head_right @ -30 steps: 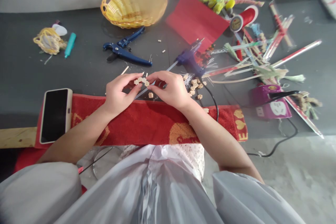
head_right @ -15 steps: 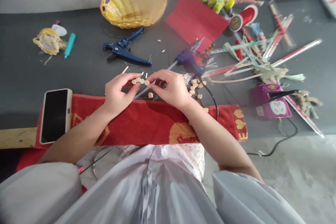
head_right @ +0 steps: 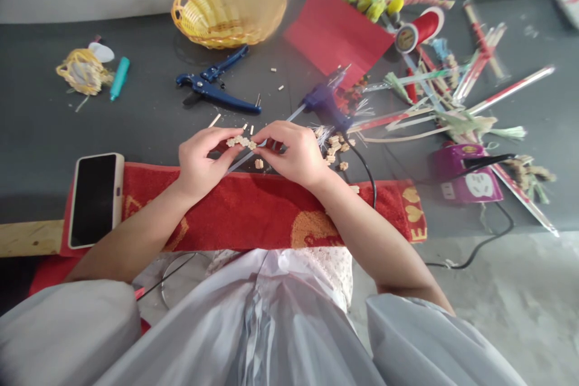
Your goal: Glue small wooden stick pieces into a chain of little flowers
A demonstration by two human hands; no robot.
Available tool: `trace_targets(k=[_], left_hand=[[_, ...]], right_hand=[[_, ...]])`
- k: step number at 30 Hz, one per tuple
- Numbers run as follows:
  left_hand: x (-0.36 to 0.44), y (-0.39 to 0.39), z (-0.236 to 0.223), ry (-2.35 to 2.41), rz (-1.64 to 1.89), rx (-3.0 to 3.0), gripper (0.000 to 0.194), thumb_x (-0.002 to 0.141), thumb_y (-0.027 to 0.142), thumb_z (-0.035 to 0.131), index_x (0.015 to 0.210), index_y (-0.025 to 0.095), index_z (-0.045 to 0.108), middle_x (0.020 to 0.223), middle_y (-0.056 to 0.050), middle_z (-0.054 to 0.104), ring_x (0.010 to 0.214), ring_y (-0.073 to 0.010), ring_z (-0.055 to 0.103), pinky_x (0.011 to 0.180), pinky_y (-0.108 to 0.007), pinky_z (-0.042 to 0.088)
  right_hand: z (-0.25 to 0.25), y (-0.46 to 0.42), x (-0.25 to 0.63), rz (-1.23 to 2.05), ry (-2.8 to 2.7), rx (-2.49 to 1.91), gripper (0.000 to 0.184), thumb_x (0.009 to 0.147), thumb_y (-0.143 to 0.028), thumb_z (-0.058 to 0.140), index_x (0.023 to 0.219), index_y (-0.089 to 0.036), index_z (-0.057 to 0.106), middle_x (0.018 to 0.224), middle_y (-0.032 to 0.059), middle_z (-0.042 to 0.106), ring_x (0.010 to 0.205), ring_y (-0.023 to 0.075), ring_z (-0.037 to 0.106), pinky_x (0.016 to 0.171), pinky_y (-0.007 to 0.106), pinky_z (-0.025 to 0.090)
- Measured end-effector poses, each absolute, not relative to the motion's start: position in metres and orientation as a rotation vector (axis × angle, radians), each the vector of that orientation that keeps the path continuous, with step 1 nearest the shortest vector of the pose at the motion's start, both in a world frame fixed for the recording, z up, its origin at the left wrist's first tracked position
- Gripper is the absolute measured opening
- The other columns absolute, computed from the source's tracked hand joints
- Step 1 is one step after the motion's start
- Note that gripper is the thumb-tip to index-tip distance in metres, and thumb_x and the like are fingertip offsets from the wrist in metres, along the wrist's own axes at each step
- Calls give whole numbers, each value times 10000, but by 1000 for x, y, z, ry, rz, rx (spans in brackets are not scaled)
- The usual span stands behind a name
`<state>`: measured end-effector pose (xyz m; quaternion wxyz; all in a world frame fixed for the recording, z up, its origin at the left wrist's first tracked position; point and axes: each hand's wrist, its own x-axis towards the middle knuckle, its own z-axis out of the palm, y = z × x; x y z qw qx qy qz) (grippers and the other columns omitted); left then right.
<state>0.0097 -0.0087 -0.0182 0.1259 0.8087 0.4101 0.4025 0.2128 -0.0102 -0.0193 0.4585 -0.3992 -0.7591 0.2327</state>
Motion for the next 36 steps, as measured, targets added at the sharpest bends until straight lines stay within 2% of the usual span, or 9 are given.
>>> trace_targets(k=[7,13,20,36], left_hand=[[8,-7,-21,1240,1114,2365,224,938,316,593,1092,205,710,1033,-44,760,888,-142,702,790,-260,581],[8,-7,-21,1247,1117,2387,237,937,340,592,1083,200,717,1010,-47,765,857,-139,697,772,-255,573],[9,-7,-20,1196,1162,2370,219,927,306,614,1082,186,713,1002,-44,764,850,-130,700,757,-239,572],[8,-4,-21,1191,1131,2399,204,918,294,625,1072,196,717,999,-38,766,876,-135,706,781,-247,582]], right_hand=[[-20,-10,214,628,-1859,-1005,164,840,-347,704,843,-192,758,846,53,757,684,136,659,617,269,548],[-20,-10,214,606,-1848,-973,137,841,-305,705,840,-182,763,842,56,762,668,127,656,608,256,544],[-20,-10,214,589,-1870,-996,200,851,-372,689,852,-185,759,836,56,755,662,128,647,611,263,541],[-22,-8,215,540,-1901,-996,139,855,-302,673,862,-203,771,869,49,766,696,139,673,637,269,556]])
